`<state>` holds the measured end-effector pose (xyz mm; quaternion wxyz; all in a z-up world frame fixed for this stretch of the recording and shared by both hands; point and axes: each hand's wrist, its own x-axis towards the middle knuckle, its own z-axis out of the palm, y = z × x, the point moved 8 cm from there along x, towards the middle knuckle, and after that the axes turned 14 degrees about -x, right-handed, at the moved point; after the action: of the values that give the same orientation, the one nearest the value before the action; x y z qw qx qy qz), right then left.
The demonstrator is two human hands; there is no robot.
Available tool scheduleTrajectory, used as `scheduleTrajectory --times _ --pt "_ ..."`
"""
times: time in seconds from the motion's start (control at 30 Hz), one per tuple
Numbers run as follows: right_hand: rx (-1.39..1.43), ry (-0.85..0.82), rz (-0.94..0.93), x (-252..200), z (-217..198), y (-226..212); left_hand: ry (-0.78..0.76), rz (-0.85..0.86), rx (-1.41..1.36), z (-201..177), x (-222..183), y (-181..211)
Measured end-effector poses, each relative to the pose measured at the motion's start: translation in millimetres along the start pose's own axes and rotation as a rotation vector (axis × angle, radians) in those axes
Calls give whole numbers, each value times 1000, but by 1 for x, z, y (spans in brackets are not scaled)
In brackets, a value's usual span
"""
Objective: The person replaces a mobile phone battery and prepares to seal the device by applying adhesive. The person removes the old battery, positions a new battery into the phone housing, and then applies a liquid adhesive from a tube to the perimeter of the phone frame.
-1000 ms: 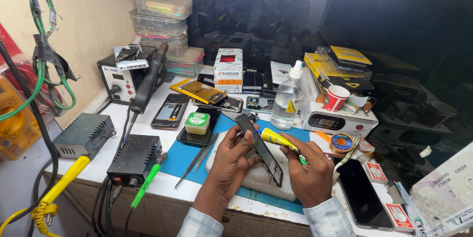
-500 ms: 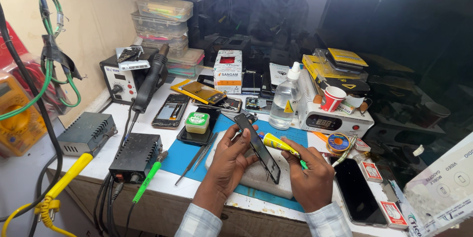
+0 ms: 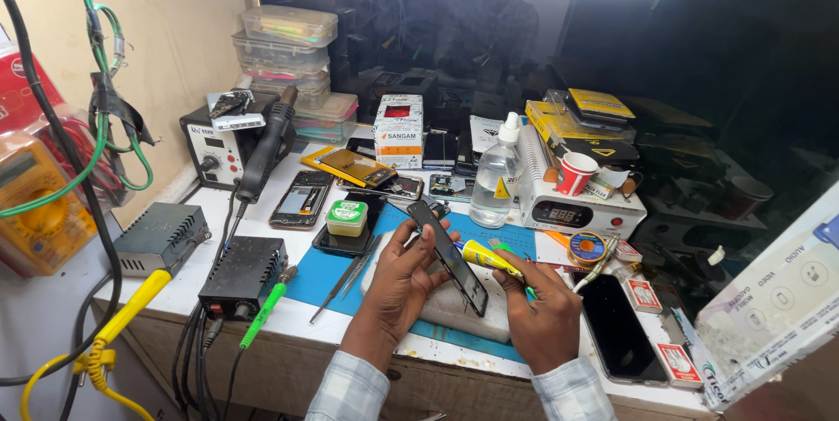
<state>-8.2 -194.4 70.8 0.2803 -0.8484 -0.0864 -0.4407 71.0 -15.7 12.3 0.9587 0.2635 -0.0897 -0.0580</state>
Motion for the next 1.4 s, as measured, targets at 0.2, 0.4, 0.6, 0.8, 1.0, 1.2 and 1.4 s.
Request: scheduleTrajectory --times 0.2,0.4,0.6,0.8,1.0,1.2,1.4 --pt "-45 -46 104 -6 -1 11 -8 -2 17 -1 1 -1" --pt "-60 -80 149 -9 1 16 -29 0 -1 -1 1 -2" --pt "-38 -23 78 -12 -3 14 -40 8 18 0 -1 -1" --pt "-34 -29 93 -16 -7 16 -33 5 14 -1 -1 0" --pt "-76 -82 153 -22 -5 24 -35 5 9 -1 -1 0" --pt "-59 -45 128 -26 -11 25 -26 3 26 1 -2 0" --pt "-63 -58 141 -29 -15 23 -66 5 8 0 0 -1"
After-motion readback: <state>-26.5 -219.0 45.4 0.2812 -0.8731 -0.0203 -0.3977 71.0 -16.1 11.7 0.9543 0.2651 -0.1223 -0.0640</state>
